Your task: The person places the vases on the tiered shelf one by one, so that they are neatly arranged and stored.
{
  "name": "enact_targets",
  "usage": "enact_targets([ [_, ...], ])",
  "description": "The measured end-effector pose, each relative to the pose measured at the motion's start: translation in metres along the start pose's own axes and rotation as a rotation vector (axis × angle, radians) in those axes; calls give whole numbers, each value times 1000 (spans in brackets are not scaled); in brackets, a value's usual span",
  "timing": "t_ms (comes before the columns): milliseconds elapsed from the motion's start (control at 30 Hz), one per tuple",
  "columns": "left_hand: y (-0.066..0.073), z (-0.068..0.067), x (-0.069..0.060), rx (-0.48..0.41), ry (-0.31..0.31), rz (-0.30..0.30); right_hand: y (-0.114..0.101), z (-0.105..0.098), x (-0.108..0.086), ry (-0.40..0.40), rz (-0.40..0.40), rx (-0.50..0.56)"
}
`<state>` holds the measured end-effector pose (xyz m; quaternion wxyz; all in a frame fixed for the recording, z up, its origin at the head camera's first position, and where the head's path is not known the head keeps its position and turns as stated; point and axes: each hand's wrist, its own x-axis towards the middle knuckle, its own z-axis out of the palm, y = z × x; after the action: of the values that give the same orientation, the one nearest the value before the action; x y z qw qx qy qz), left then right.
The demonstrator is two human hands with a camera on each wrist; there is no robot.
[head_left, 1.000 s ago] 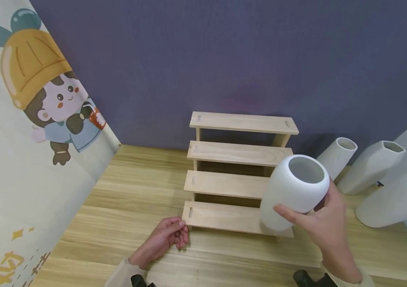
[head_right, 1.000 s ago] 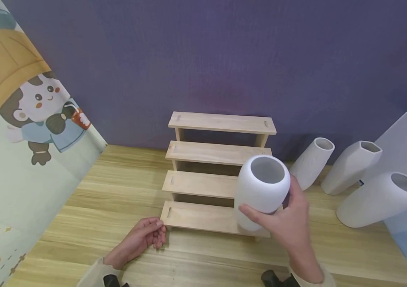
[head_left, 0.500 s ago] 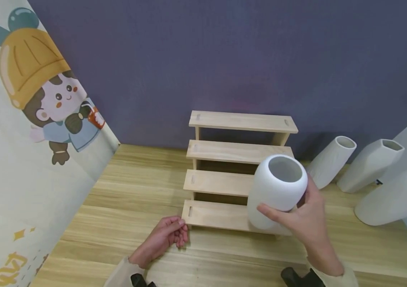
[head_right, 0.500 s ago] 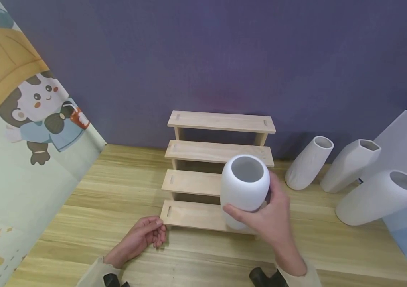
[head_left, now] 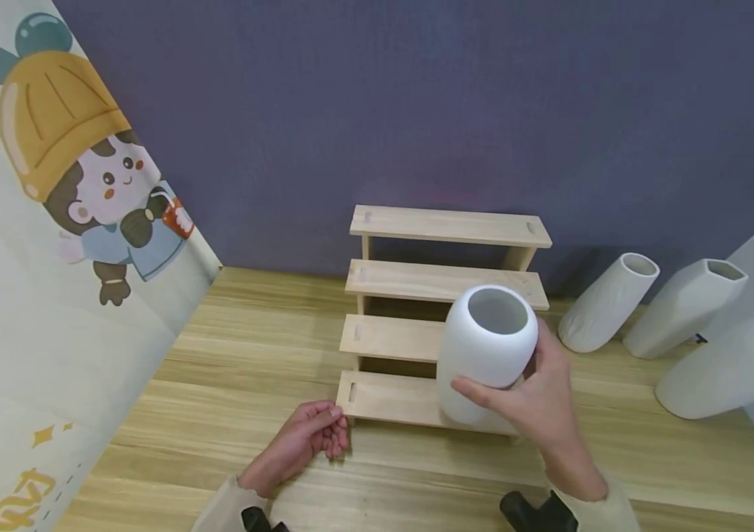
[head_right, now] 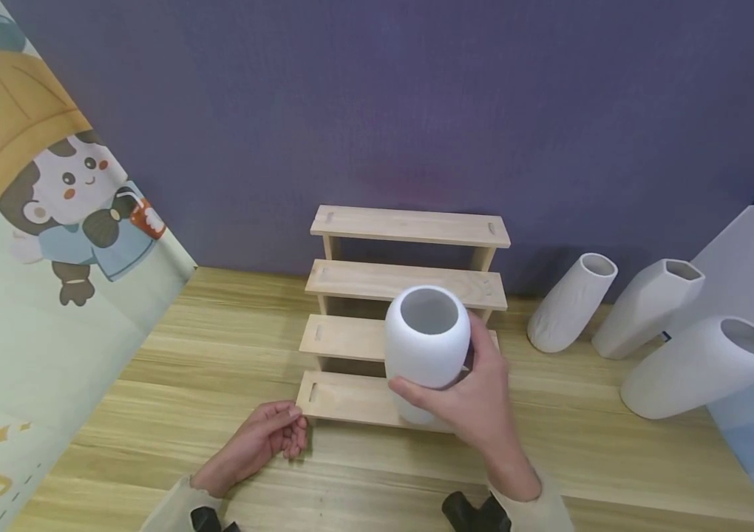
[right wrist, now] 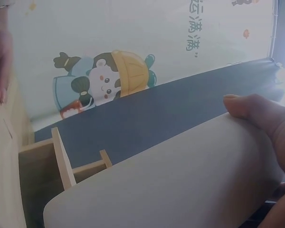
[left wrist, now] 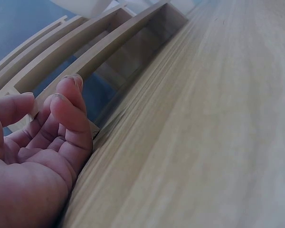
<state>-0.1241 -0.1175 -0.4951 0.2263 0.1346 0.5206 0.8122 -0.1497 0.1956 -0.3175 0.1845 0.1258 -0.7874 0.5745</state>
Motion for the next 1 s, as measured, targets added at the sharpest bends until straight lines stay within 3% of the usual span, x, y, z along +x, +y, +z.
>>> enact_targets([
  [500,0,-1,0,12,15,-34,4,22,-2,-67,20,-4],
  [1000,-3,2,24,-5,54,1,26,34,25,-164,-43,99],
])
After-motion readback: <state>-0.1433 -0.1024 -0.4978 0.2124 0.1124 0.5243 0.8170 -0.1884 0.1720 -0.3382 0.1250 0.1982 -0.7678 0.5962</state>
